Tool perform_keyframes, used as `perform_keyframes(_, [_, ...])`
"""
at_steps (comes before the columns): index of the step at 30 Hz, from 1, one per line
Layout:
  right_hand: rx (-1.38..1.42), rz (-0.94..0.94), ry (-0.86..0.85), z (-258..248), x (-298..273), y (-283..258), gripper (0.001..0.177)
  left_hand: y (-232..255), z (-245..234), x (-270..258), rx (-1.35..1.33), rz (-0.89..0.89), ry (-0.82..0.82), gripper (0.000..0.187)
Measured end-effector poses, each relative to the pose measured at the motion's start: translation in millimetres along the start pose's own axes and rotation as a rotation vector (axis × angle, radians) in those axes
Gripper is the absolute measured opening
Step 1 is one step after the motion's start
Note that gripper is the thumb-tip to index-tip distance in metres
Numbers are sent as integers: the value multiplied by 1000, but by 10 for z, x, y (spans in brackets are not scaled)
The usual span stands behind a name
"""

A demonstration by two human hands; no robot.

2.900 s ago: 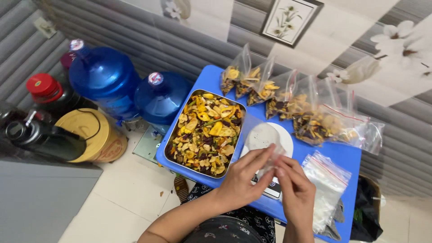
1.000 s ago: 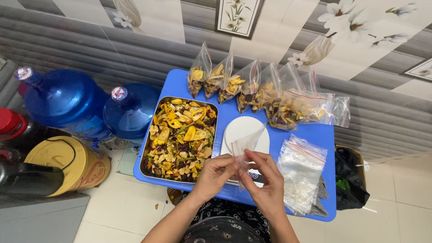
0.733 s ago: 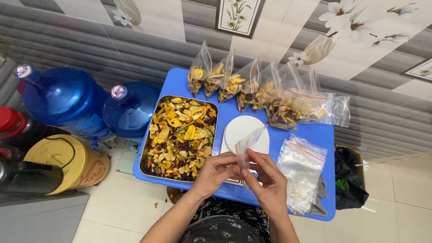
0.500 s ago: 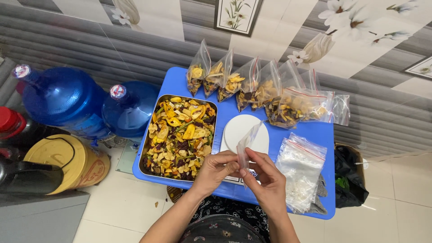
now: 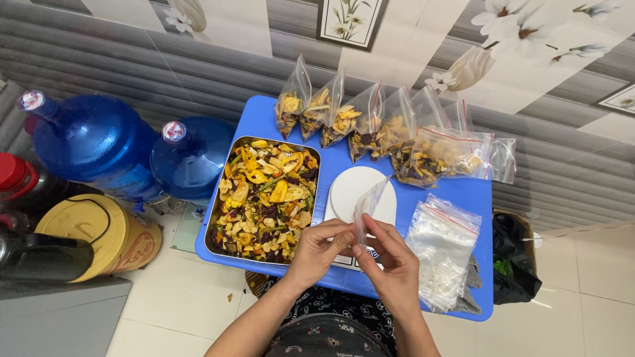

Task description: Packaging dried fruit snacks into small plastic bags and weighing them on a digital scale

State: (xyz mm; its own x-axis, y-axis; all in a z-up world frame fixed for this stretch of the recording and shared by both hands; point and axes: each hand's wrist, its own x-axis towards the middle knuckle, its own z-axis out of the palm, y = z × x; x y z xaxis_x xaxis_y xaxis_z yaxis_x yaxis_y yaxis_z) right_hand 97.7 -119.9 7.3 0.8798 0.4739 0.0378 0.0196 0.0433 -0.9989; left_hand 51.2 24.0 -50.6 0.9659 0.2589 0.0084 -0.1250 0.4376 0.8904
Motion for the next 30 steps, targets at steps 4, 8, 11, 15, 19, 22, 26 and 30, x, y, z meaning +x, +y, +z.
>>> perform_keyframes(4, [-25, 5, 4, 19, 5, -6, 55, 102, 52, -9, 99, 72, -4, 16])
perform_keyframes(8, [-134, -25, 6, 30, -12, -11, 52, 370, 177, -55, 371, 189, 58, 21])
perform_keyframes(11, [-335, -106, -2, 100, -14, -157, 51, 372, 211, -78, 412, 182, 85, 32])
perform_keyframes(15, [-388, -180, -3, 109, -36, -141, 49, 534, 314, -110, 588, 262, 119, 31])
perform_keyframes(19, [-366, -151, 2, 80, -44, -128, 48, 578, 309, -115, 517, 209, 101, 33])
perform_keyframes(22, [-359, -145, -14, 66, -42, -135, 46, 562, 283, -103, 498, 169, 114, 30])
perform_keyframes(26, [-358, -83, 35, 23, -33, -66, 27, 526, 261, -87, 533, 183, 153, 25])
perform_keyframes(30, [-173, -19, 42, -44, 15, 60, 22, 524, 246, -85, 541, 194, 148, 25])
